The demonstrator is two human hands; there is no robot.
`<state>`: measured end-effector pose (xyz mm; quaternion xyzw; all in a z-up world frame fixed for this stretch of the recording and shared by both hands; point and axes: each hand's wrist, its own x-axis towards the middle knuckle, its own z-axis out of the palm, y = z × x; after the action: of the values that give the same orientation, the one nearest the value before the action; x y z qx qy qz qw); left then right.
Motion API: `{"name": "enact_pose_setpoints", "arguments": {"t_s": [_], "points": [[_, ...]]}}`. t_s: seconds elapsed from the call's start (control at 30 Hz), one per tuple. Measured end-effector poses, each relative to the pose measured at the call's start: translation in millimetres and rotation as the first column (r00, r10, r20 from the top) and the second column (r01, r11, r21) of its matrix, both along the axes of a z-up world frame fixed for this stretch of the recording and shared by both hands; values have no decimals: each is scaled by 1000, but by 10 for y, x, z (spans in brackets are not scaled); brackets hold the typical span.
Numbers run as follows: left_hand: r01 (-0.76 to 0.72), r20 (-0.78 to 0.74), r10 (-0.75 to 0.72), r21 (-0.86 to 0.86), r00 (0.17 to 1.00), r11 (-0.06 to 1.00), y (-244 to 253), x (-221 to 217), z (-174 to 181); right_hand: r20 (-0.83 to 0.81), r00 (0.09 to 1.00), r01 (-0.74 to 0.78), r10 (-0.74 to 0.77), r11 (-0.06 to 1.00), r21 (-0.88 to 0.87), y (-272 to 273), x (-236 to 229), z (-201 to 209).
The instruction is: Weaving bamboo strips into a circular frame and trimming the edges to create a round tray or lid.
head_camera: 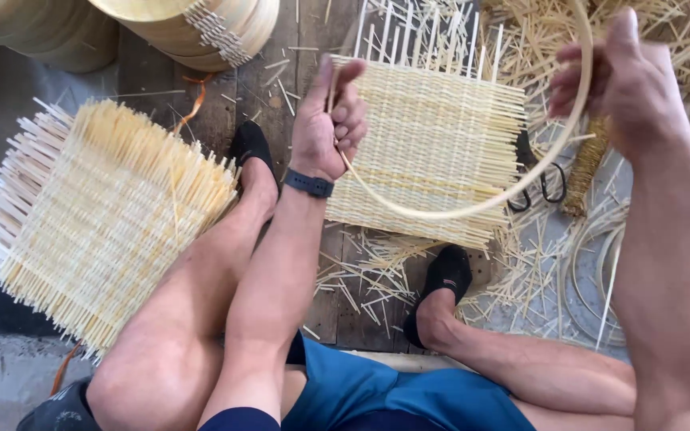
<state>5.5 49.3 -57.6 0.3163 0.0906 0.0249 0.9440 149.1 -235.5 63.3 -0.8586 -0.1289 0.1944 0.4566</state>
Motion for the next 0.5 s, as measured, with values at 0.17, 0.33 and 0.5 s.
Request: {"name": "enact_pose_setpoints", "arguments": {"t_s": [0.17, 0.33, 0.5], "points": [[-64, -42, 60, -107, 997, 992, 186, 11, -148, -349, 936, 236, -38, 803, 547, -521, 101, -811], [-52, -240, 62, 48, 969, 998, 125, 106, -134, -385, 916, 339, -113, 731, 592, -491, 54, -1152], [-203, -254, 191, -25, 948, 979, 141, 123, -219, -404, 912, 324, -68, 724, 609, -469, 54, -1147]]}}
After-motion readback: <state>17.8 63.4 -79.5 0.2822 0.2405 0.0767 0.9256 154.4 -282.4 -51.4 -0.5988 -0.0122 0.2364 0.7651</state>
